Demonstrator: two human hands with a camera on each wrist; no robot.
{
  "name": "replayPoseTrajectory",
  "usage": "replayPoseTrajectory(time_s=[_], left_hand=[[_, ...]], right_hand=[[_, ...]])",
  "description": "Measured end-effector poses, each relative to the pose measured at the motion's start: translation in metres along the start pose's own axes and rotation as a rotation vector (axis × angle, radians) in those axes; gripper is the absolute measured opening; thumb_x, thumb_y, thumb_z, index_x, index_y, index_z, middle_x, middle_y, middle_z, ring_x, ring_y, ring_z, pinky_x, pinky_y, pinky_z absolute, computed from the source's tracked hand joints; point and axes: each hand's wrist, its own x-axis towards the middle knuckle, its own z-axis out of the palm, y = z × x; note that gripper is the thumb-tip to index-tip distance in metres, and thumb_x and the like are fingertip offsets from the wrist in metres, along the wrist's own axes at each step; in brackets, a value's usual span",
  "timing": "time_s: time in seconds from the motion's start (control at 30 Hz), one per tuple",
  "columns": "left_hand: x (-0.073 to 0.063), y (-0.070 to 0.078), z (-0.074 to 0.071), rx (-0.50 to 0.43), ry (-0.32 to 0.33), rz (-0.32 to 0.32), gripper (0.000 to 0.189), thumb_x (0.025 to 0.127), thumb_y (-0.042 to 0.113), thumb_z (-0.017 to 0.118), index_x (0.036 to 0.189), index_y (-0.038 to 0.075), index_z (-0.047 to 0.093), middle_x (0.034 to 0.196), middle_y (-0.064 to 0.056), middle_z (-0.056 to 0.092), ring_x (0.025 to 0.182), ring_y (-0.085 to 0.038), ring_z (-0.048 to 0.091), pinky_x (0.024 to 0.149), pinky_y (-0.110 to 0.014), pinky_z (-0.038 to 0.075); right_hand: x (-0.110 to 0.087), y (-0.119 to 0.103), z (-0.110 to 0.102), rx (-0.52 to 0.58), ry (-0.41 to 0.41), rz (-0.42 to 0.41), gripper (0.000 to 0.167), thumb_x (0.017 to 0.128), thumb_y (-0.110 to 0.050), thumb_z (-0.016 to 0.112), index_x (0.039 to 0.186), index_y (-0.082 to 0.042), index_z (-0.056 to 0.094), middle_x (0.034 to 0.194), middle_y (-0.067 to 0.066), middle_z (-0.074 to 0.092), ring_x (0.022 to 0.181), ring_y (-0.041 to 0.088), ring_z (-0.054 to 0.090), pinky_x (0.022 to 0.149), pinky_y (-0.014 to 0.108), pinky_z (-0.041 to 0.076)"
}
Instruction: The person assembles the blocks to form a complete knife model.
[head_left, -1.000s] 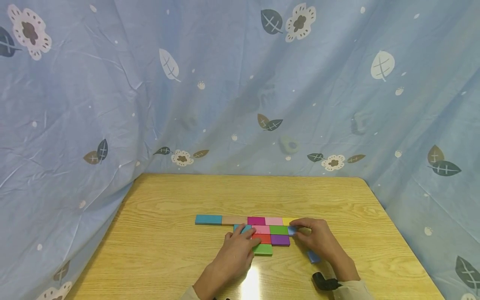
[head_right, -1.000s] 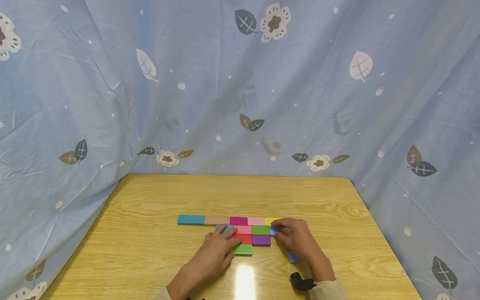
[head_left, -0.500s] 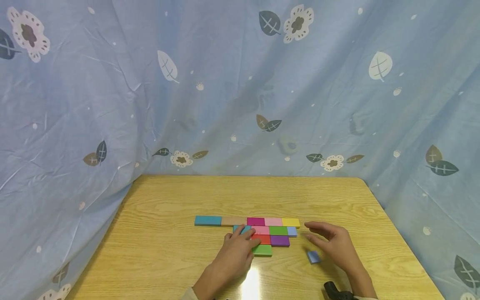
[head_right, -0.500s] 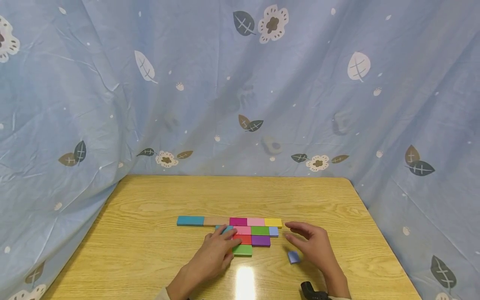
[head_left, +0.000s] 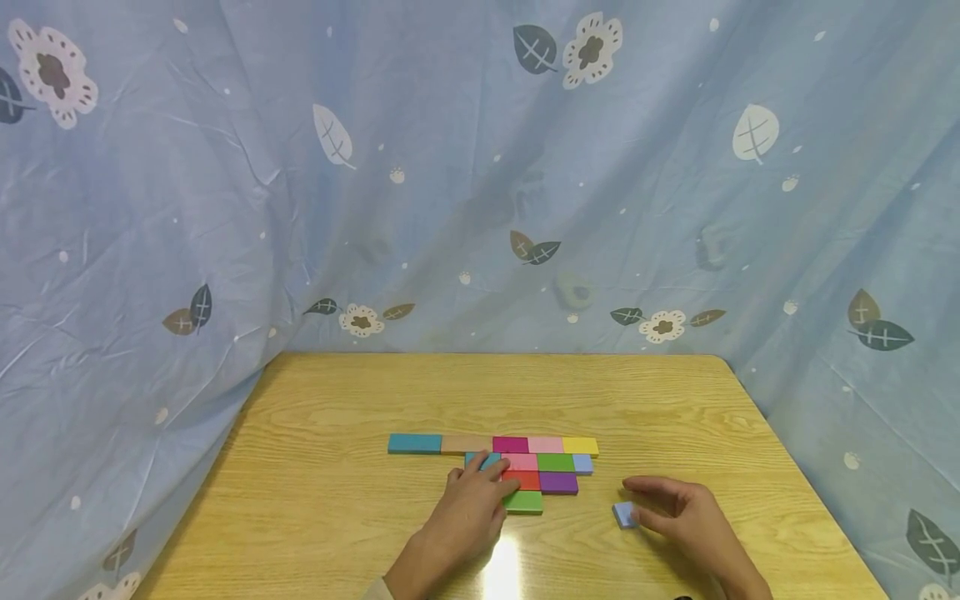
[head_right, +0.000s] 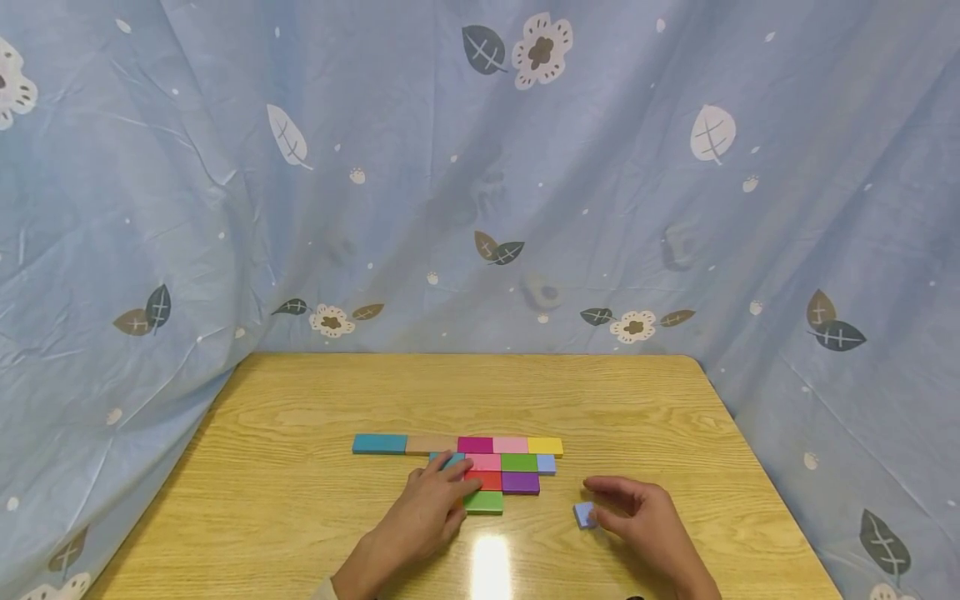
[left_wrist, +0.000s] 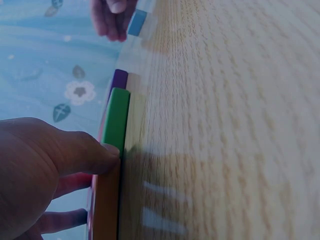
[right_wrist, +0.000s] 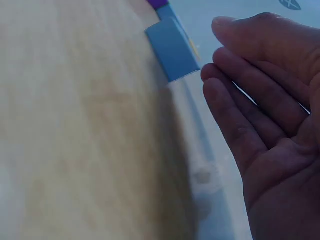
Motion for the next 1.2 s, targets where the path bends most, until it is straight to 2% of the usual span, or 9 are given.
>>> replayPoseTrajectory(time_s=[0.07, 0.27, 0.6, 0.87, 1.03, 1.2], left_hand=[[0.0, 0.0, 0.0, -0.002, 0.001, 0.0, 0.042, 0.101, 0.013, 0.074, 0.14, 0.027, 0.076, 0.161, -0.005, 0.061, 0.153, -0.045, 0.05, 0.108, -0.071, 0.055], [0.0, 0.0, 0.001, -0.008, 0.005, -0.003, 0.042, 0.101, 0.012, 0.073, 0.14, 0.027, 0.076, 0.161, -0.006, 0.061, 0.153, -0.046, 0.05, 0.108, -0.071, 0.055], [0.0, 0.001, 0.0, -0.005, 0.008, 0.0, 0.042, 0.1, 0.011, 0.073, 0.139, 0.027, 0.076, 0.16, -0.005, 0.062, 0.153, -0.044, 0.05, 0.107, -0.07, 0.055], [0.0, 0.001, 0.0, -0.012, 0.008, -0.001, 0.042, 0.1, 0.011, 0.073, 0.139, 0.027, 0.077, 0.16, -0.005, 0.062, 0.153, -0.043, 0.049, 0.108, -0.071, 0.055], [0.0, 0.001, 0.0, -0.009, 0.013, 0.0, 0.042, 0.1, 0.011, 0.073, 0.139, 0.027, 0.077, 0.16, -0.005, 0.061, 0.153, -0.043, 0.05, 0.107, -0.071, 0.055], [0.0, 0.001, 0.0, -0.007, 0.01, -0.005, 0.041, 0.101, 0.013, 0.073, 0.139, 0.027, 0.077, 0.16, -0.004, 0.062, 0.154, -0.042, 0.049, 0.108, -0.07, 0.055]], right_hand=[[-0.002, 0.003, 0.001, 0.013, -0.03, 0.001, 0.043, 0.096, -0.019, 0.086, 0.134, -0.004, 0.076, 0.129, 0.013, 0.08, 0.114, -0.002, 0.074, 0.095, 0.013, 0.059], [-0.005, 0.013, 0.002, 0.035, -0.065, -0.095, 0.039, 0.098, -0.012, 0.082, 0.135, 0.001, 0.074, 0.13, 0.017, 0.079, 0.118, -0.002, 0.073, 0.095, 0.014, 0.061], [-0.006, 0.014, 0.005, 0.042, -0.063, -0.145, 0.033, 0.098, -0.008, 0.081, 0.13, 0.0, 0.077, 0.13, 0.02, 0.078, 0.117, -0.003, 0.073, 0.093, 0.016, 0.063], [-0.006, 0.009, 0.01, -0.012, 0.012, -0.047, 0.032, 0.095, -0.015, 0.086, 0.126, -0.007, 0.081, 0.124, 0.007, 0.082, 0.11, -0.001, 0.075, 0.09, 0.017, 0.063], [-0.005, -0.003, 0.016, -0.043, 0.066, -0.078, 0.031, 0.094, -0.015, 0.087, 0.124, -0.009, 0.082, 0.12, 0.006, 0.083, 0.109, -0.001, 0.076, 0.09, 0.016, 0.063], [-0.002, -0.016, 0.026, -0.028, 0.097, -0.137, 0.029, 0.094, -0.016, 0.088, 0.122, -0.011, 0.083, 0.119, 0.007, 0.084, 0.109, 0.0, 0.076, 0.092, 0.015, 0.062]])
